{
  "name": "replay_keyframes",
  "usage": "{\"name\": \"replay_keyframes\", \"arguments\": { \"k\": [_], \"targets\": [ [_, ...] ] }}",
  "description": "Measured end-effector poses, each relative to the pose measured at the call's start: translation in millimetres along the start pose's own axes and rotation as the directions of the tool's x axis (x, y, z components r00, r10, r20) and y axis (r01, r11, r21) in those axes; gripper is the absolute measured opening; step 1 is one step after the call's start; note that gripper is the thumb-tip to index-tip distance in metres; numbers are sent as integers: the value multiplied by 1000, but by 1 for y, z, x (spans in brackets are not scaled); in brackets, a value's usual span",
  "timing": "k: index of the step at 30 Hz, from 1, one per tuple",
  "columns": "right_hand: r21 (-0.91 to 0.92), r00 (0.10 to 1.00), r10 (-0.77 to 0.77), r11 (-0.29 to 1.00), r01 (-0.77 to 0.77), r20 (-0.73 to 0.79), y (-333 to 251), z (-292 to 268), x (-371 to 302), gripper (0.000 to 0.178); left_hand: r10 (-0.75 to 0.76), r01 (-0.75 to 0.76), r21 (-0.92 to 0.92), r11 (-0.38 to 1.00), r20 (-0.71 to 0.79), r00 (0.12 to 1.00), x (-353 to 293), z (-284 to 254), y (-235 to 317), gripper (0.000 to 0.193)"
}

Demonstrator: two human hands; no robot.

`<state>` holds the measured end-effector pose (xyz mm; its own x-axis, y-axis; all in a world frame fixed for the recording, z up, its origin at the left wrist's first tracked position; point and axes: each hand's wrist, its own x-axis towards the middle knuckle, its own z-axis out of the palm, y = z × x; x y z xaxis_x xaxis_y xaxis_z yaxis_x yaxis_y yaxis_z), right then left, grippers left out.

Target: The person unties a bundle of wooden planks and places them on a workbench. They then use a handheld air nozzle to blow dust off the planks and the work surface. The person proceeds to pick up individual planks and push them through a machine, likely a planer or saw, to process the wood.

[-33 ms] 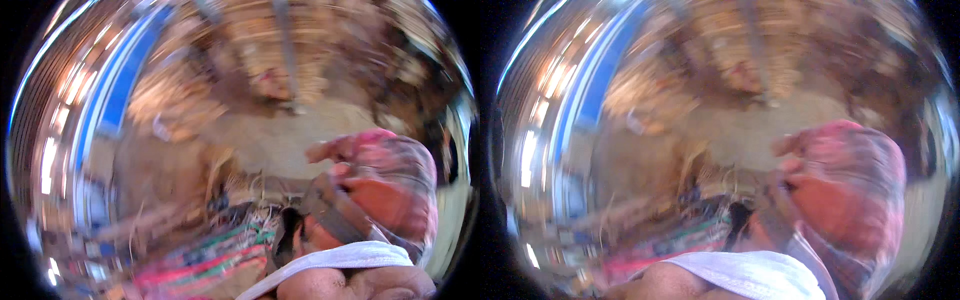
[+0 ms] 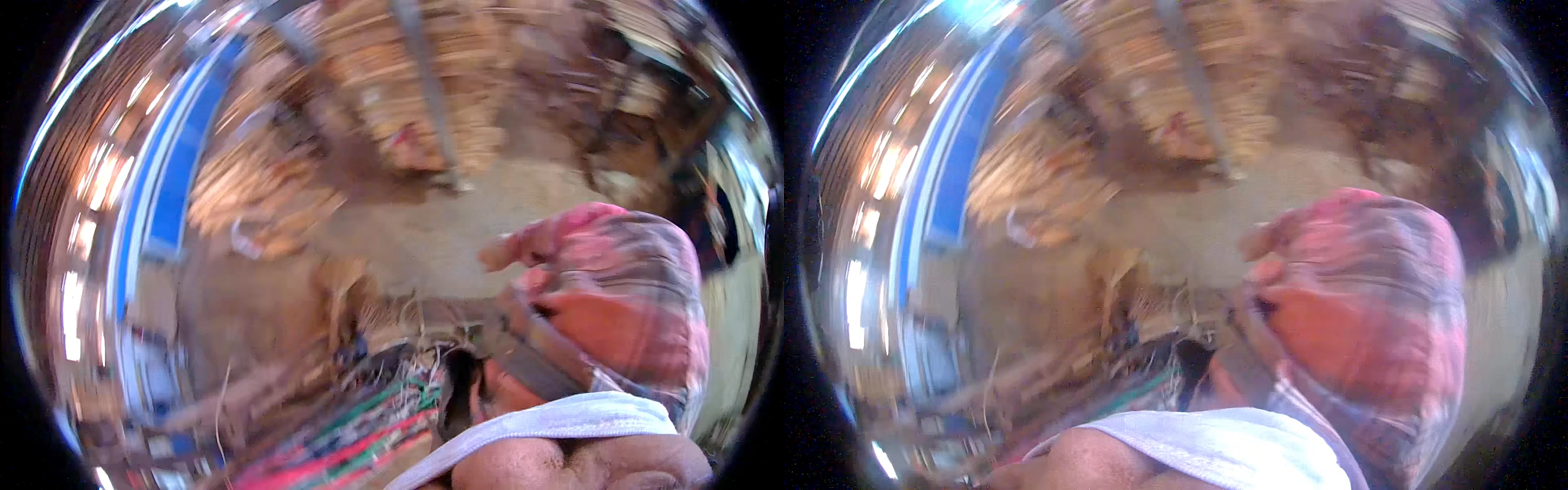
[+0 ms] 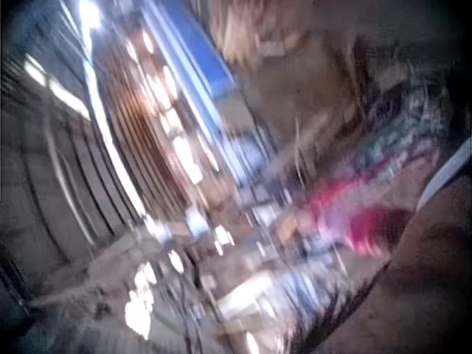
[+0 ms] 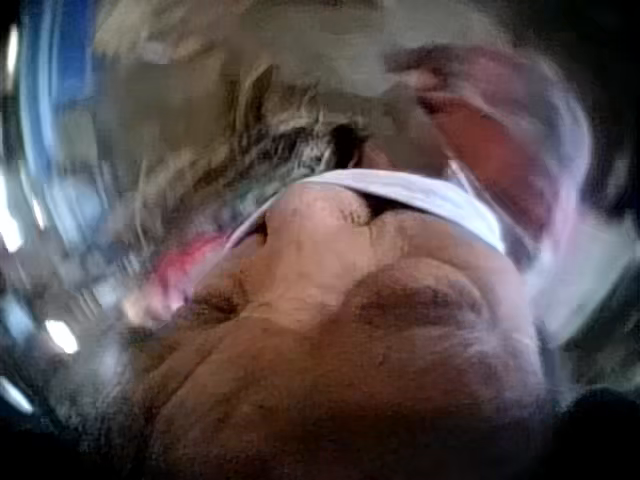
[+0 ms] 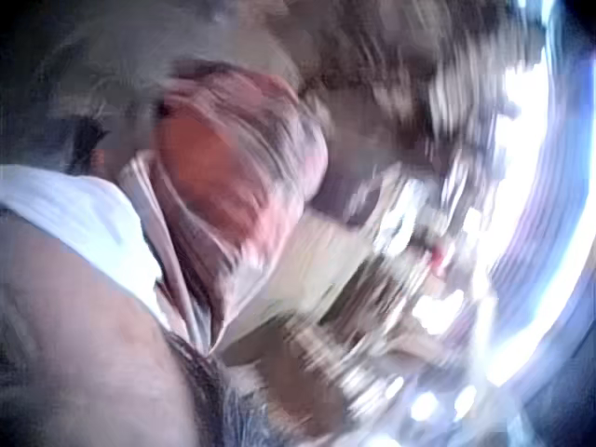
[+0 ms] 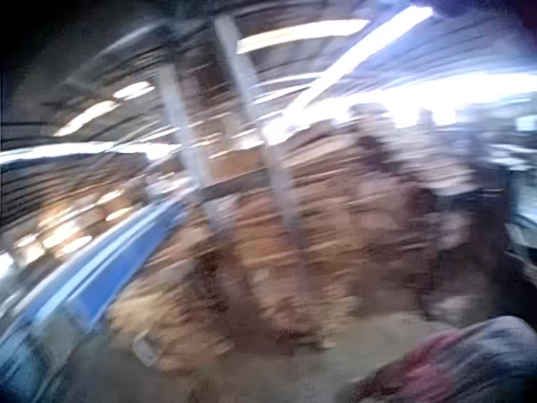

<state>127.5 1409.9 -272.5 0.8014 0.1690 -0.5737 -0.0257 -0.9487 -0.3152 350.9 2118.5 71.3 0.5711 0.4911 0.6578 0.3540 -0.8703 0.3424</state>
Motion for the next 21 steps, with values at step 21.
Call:
{"name": "replay_keyframes", "arguments": {
  "k": [21],
  "targets": [
    [792,404,681,526,310,-611,215,-149,-454,64,996,452,-892,-1,41,83,-731,-286,648,21]
  ]
}}
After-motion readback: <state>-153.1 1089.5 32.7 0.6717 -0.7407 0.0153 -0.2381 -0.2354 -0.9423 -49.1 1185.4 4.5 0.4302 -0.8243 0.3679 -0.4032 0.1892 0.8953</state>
